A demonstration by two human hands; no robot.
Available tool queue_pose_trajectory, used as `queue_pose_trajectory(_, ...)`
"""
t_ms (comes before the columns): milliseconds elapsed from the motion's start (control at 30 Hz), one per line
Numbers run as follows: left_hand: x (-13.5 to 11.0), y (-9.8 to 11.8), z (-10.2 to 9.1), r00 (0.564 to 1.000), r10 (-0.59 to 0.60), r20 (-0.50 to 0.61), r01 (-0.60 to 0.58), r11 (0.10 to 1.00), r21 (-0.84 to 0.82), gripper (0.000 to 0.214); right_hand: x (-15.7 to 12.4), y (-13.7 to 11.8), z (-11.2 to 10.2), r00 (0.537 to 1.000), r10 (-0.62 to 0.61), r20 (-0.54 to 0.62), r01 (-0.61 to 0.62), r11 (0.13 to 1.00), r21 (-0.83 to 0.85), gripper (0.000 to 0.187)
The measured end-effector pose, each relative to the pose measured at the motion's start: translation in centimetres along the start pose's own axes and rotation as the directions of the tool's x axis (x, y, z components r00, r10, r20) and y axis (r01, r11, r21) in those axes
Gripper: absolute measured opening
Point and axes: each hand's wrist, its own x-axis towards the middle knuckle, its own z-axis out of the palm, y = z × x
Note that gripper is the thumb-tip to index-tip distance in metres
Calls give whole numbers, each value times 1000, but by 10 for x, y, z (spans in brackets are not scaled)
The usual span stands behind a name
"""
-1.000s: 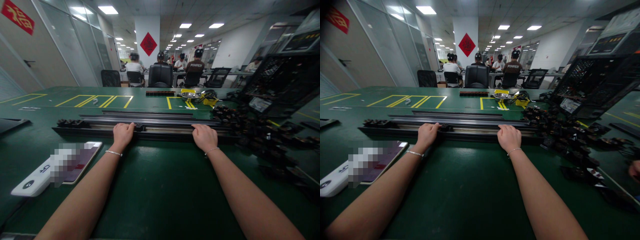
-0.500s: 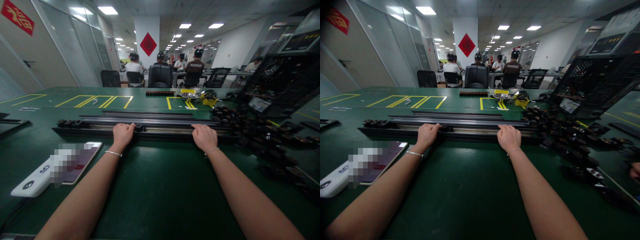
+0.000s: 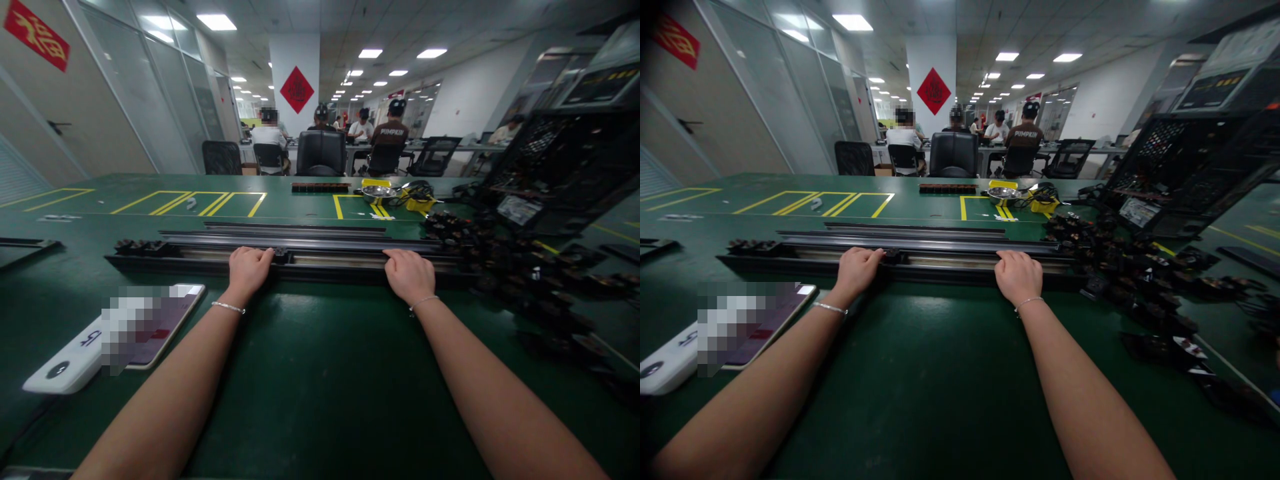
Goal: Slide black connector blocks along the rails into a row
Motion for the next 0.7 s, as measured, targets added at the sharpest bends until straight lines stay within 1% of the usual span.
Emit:
queue_pose_trajectory(233, 0, -2, -1, 1000, 20, 20, -20, 1000, 21, 52, 0, 0, 0, 1000, -1, -7, 1, 1000, -24, 40)
queue_pose_trajectory(300, 0, -2, -1, 999, 20, 25, -21, 999, 31, 51, -1, 1, 1, 999, -20, -33, 20, 999, -27, 39)
queue_pose_trajectory(367, -1, -1, -2, 999, 21, 24, -22, 999, 42, 50, -2, 1, 2, 995, -49, -83, 48, 999, -20, 38)
queue_pose_trajectory(467, -1, -1, -2, 999, 30, 29, -31, 999, 41, 49, -4, -1, 1, 979, -116, -165, 115, 993, -13, 37)
queue_pose_trajectory(533, -2, -1, -1, 999, 36, 28, -37, 999, 29, 48, -5, -7, 0, 967, -175, -186, 177, 984, -3, 36)
queue_pose_trajectory(633, -3, -1, 0, 999, 40, 18, -40, 999, -5, 43, -7, -24, -1, 949, -275, -151, 287, 956, 61, 35)
queue_pose_trajectory(700, -4, -1, 0, 999, 39, 18, -39, 999, -29, 42, -9, -40, 0, 941, -316, -121, 331, 935, 129, 34)
